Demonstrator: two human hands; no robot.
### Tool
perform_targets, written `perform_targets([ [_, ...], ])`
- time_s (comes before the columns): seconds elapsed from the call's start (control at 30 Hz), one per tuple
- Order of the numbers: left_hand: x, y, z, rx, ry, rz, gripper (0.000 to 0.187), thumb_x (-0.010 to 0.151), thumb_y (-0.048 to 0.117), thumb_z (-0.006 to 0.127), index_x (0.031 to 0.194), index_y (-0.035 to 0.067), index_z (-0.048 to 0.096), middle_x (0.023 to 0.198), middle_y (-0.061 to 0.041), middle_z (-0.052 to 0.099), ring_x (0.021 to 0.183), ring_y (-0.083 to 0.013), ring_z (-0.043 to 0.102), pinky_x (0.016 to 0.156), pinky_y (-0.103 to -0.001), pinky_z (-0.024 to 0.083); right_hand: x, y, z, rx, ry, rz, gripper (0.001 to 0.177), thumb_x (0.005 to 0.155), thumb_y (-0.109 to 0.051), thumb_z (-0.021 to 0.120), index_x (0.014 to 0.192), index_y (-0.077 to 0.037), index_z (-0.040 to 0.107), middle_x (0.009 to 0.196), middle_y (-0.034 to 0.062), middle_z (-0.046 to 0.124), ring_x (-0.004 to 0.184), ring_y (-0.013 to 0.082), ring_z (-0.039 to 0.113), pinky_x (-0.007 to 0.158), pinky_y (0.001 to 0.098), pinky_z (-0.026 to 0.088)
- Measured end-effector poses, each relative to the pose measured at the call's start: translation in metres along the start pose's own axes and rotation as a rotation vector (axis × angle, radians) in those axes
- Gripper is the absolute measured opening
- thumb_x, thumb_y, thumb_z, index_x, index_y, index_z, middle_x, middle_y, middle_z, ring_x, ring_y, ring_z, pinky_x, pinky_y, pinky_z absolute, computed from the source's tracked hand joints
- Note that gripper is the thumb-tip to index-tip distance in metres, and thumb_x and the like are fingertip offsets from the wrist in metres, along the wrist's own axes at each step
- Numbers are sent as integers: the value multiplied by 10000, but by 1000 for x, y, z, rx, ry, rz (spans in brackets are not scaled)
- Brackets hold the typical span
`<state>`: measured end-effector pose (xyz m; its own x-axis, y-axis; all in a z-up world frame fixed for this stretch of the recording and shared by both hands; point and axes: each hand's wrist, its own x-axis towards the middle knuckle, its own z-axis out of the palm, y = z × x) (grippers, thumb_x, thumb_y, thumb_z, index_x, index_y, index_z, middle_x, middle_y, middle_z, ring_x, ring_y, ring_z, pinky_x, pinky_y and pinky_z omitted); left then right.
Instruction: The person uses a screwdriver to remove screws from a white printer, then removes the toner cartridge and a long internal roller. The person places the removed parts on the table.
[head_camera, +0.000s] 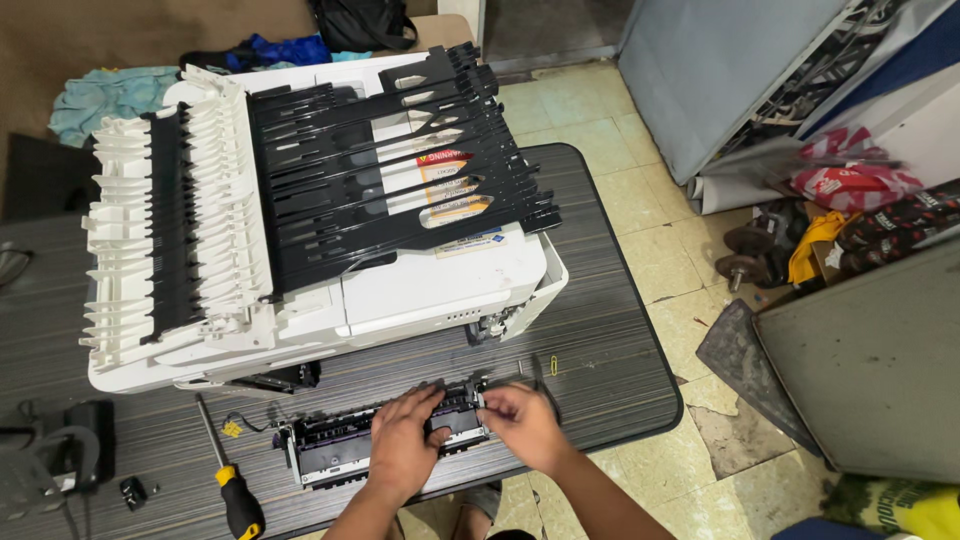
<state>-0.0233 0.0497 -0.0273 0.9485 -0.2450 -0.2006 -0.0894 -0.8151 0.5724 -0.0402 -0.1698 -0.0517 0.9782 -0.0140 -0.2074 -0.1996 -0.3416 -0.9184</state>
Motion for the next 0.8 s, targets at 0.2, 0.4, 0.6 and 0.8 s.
perform_targets([
  [0.2, 0, 4, -5, -18, -6, -18, 617, 782, 247, 794, 1379, 217, 641, 1444, 23, 568, 1382, -239, 456, 1170, -417, 262, 9, 2, -2, 45, -91, 51, 105, 863, -56, 769, 929, 15, 729, 806, 31, 753, 720, 78, 664, 674, 252, 555],
  [0.4, 1, 6, -9, -25, -32, -51, 594, 785, 256, 798, 1360, 234, 654, 1435, 45, 572, 1368, -243, 461, 1168, -408, 271, -5, 11, -2, -74, -65, 26, 115, 856, -91, 776, 908, -5, 721, 818, 35, 726, 697, 101, 627, 636, 277, 520],
  [0.6, 1, 8, -10, -32, -37, -67, 595, 787, 253, 796, 1363, 241, 650, 1435, 55, 570, 1373, -233, 457, 1177, -400, 262, -6, 35, -14, 143, 94, 50, 133, 884, -152, 744, 963, -48, 716, 902, 59, 751, 815, 140, 692, 751, 297, 572],
  [0.8, 0, 7, -6, -11, -17, -43, 627, 783, 238, 799, 1385, 209, 626, 1447, 19, 555, 1383, -247, 446, 1171, -414, 272, 55, 50, -50, -333, 240, 251, 271, 819, -248, 772, 1022, -68, 783, 968, 126, 796, 916, 255, 778, 845, 350, 593],
])
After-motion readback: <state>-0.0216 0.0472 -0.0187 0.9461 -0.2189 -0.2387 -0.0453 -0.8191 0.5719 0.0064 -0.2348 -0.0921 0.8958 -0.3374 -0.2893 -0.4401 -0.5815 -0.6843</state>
